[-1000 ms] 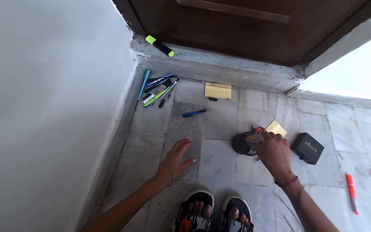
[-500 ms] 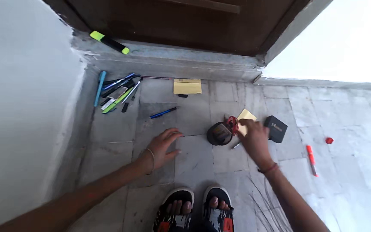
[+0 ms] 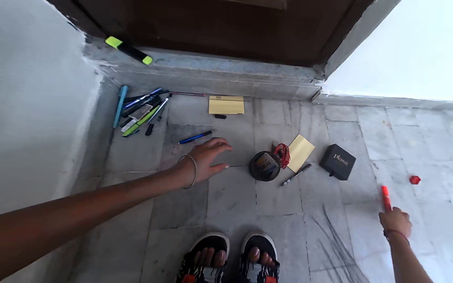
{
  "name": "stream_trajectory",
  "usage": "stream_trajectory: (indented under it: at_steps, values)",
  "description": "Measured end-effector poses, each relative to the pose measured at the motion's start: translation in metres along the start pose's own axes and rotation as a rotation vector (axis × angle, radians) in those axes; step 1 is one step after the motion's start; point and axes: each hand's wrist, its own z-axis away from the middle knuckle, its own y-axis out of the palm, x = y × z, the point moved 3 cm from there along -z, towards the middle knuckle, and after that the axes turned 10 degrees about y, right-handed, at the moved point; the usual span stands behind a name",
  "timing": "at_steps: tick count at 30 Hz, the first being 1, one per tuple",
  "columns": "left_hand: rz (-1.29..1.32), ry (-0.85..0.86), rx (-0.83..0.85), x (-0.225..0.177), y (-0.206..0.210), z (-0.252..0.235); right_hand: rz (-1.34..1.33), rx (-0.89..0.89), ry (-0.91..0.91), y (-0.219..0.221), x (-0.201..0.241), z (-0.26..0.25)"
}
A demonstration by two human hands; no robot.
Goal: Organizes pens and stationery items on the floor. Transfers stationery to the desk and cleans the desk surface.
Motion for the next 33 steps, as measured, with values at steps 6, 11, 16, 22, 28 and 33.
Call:
stream_trajectory:
  at_steps: [6,11,16,22,28,33]
  values:
    - [0.185,-0.016,-0.027,-0.019,0.011,-0.015,0.070,0.001,0.035,0.006,0.017,0.002]
    - [0.162,0.032,0.015,-0.048,0.064,-0.043,-0.212,-0.079,-0.018,-0.002,0.032,0.009]
    - [0.159,-0.069,0.029,-0.064,0.083,-0.069,-0.883,-0.112,-0.322,-0.049,0.089,0.053]
    - [0.174,-0.130,-0.115,-0.034,0.051,-0.082,-1.060,0.137,-0.725,-0.118,0.176,0.154]
    - [0.143,-0.150,-0.326,0.024,0.013,-0.102,-0.814,0.320,-1.073,-0.117,0.267,0.247]
    - [0.187,-0.149,-0.366,0.028,0.011,-0.102,-0.550,0.416,-1.157,-0.078,0.338,0.305]
